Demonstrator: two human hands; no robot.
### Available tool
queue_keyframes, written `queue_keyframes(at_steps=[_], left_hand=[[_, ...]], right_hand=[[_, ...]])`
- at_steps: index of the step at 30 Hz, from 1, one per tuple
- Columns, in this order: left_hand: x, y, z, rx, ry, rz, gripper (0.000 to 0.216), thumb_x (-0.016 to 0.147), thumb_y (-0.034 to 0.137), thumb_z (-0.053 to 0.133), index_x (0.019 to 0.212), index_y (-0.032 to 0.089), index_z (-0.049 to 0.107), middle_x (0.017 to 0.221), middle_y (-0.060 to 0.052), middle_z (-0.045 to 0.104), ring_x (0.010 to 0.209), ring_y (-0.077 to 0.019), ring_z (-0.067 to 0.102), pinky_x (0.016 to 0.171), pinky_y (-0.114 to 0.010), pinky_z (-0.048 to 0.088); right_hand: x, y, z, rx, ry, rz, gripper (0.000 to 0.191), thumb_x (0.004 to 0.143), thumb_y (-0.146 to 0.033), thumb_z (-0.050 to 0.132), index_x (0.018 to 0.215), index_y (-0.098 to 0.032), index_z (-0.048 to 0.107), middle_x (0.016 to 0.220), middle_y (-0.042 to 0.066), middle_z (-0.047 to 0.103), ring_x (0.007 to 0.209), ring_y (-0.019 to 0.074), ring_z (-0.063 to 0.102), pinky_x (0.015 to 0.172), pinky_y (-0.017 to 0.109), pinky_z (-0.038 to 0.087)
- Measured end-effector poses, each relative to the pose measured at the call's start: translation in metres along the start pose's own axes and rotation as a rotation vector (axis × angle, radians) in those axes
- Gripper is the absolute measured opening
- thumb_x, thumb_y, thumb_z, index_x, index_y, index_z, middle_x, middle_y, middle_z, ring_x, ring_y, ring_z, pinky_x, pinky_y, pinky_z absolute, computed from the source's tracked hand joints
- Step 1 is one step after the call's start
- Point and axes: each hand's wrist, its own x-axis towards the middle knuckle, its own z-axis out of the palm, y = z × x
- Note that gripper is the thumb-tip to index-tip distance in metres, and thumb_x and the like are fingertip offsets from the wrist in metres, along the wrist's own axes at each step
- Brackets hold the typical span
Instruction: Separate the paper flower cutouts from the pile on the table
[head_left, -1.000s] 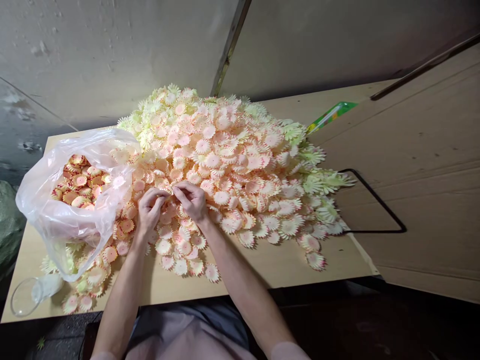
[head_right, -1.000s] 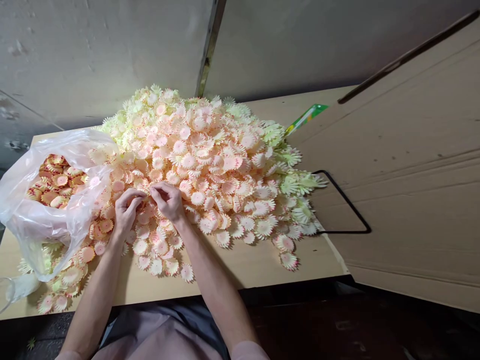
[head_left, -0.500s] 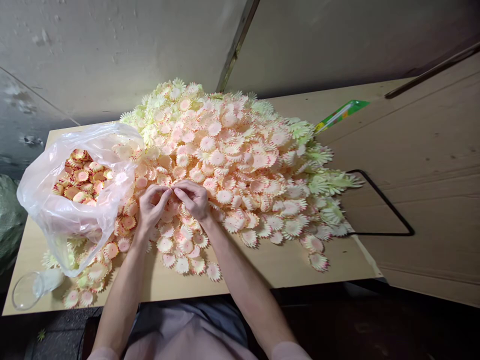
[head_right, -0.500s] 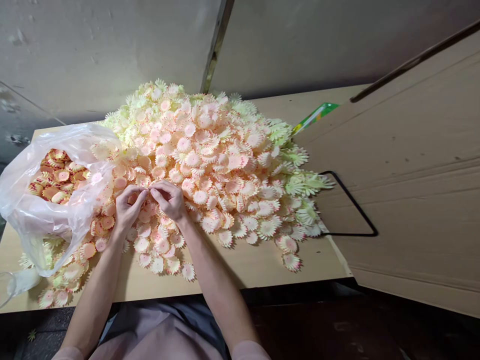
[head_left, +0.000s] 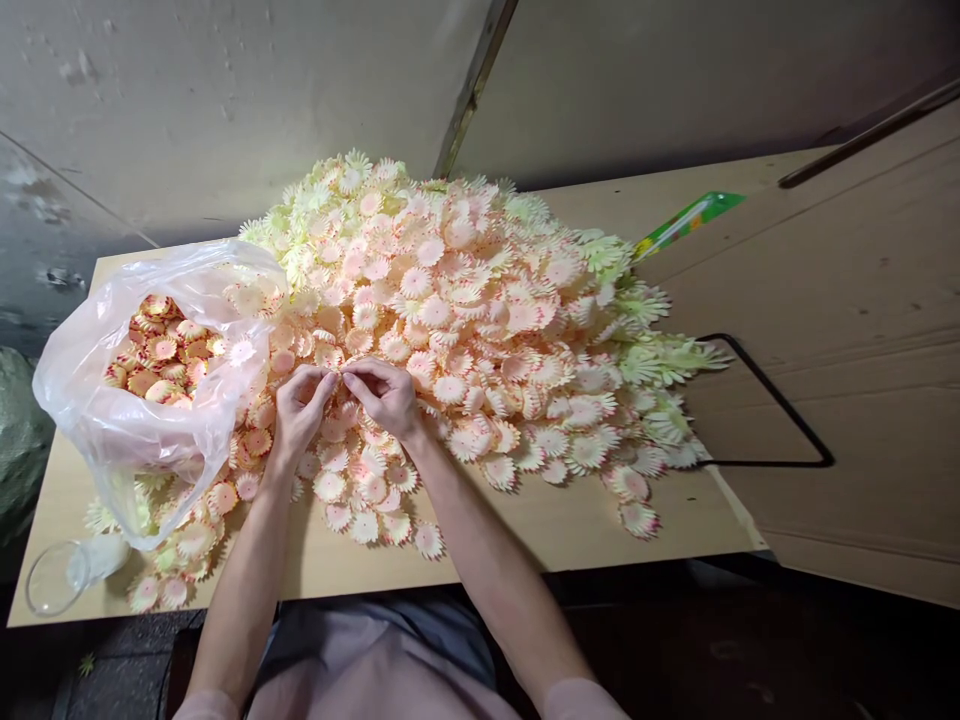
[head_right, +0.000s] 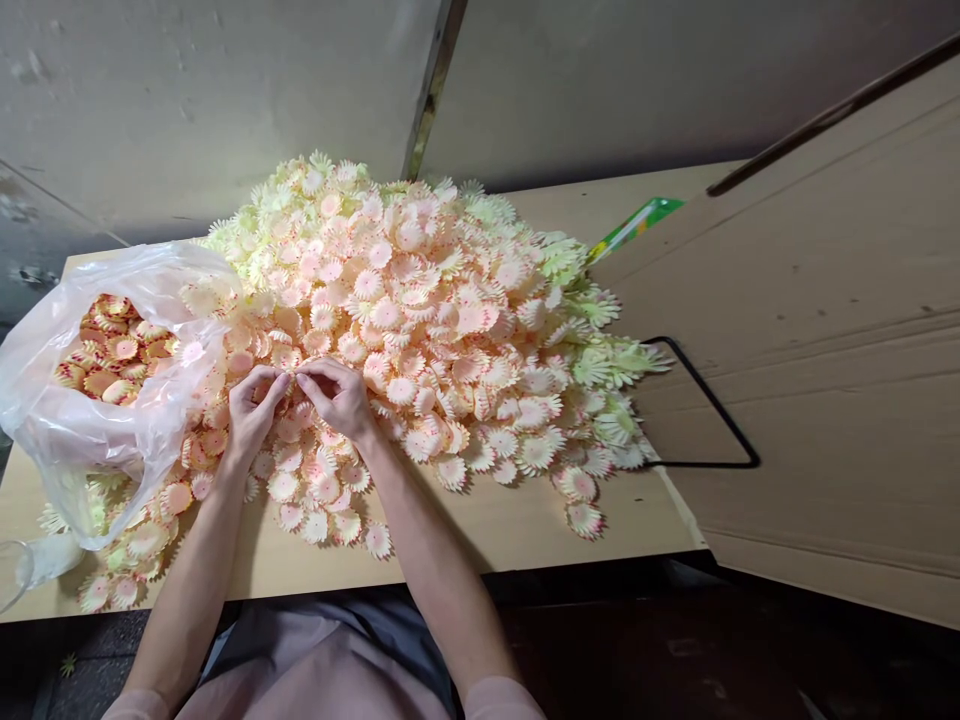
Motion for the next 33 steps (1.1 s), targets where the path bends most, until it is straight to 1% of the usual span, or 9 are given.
queue_keyframes(at_steps=[5,8,11,15,19,23,28,33], left_hand=[[-0.0006,-0.0015,-0.0006,0.001,-0.015,0.003,0.024,0.087,0.042,0.065,0.083,0.018,0.069,0.082,-0.004,0.066,0.078,-0.0147,0.061,0.075,-0.026,0.049],[-0.0003,-0.0008,-0.0009,0.009,-0.021,0.009,0.026,0.089,0.042,0.063,0.085,0.018,0.070,0.083,-0.004,0.068,0.080,-0.0150,0.062,0.077,-0.026,0.048],[0.0004,0.0012,-0.0006,0.034,-0.007,0.022,0.023,0.087,0.040,0.065,0.085,0.017,0.070,0.084,-0.005,0.068,0.081,-0.0153,0.062,0.078,-0.027,0.049],[0.0008,0.0010,-0.0002,0.063,0.012,0.035,0.021,0.085,0.038,0.068,0.085,0.017,0.070,0.084,-0.005,0.070,0.081,-0.0164,0.064,0.080,-0.029,0.051],[0.0009,-0.0015,0.0000,0.067,0.010,0.041,0.020,0.085,0.037,0.068,0.085,0.018,0.070,0.085,-0.005,0.070,0.082,-0.0164,0.065,0.081,-0.029,0.051],[0.0009,-0.0015,0.0003,0.064,0.016,0.041,0.020,0.084,0.038,0.069,0.085,0.018,0.071,0.085,-0.005,0.071,0.082,-0.0167,0.065,0.079,-0.029,0.052],[0.0007,-0.0009,-0.0005,0.062,0.011,0.041,0.020,0.084,0.038,0.069,0.085,0.018,0.071,0.085,-0.005,0.070,0.081,-0.0166,0.065,0.078,-0.029,0.052],[0.0009,-0.0012,-0.0011,0.062,0.010,0.024,0.019,0.084,0.036,0.069,0.085,0.017,0.071,0.085,-0.005,0.070,0.081,-0.0161,0.065,0.079,-0.028,0.051]], right_hand=[[-0.0023,0.0022,0.0020,0.108,-0.014,0.086,0.021,0.083,-0.040,0.070,0.095,-0.024,0.073,0.095,0.005,0.074,0.084,0.0187,0.069,0.079,0.035,0.060],[-0.0025,0.0028,0.0025,0.139,-0.005,0.098,0.021,0.083,-0.041,0.070,0.095,-0.024,0.074,0.095,0.005,0.074,0.084,0.0182,0.070,0.079,0.034,0.061],[-0.0018,0.0029,0.0024,0.168,0.010,0.108,0.021,0.084,-0.040,0.069,0.096,-0.023,0.074,0.096,0.004,0.075,0.084,0.0177,0.070,0.080,0.033,0.061],[-0.0007,0.0016,0.0023,0.228,0.012,0.164,0.023,0.082,-0.042,0.070,0.096,-0.023,0.074,0.095,0.004,0.075,0.077,0.0172,0.071,0.072,0.032,0.062],[0.0002,-0.0001,0.0021,0.284,0.023,0.204,0.025,0.080,-0.043,0.072,0.096,-0.023,0.074,0.089,0.003,0.076,0.069,0.0158,0.070,0.067,0.031,0.062],[0.0009,-0.0017,0.0016,0.318,0.029,0.232,0.027,0.077,-0.043,0.075,0.095,-0.022,0.073,0.086,0.003,0.076,0.067,0.0153,0.070,0.067,0.031,0.063],[0.0014,-0.0032,0.0002,0.318,0.035,0.230,0.029,0.076,-0.042,0.076,0.096,-0.021,0.073,0.084,0.003,0.076,0.066,0.0151,0.071,0.067,0.031,0.063],[0.0014,-0.0027,0.0003,0.330,0.040,0.225,0.028,0.076,-0.040,0.077,0.096,-0.021,0.074,0.087,0.003,0.077,0.071,0.0157,0.072,0.069,0.030,0.063]])
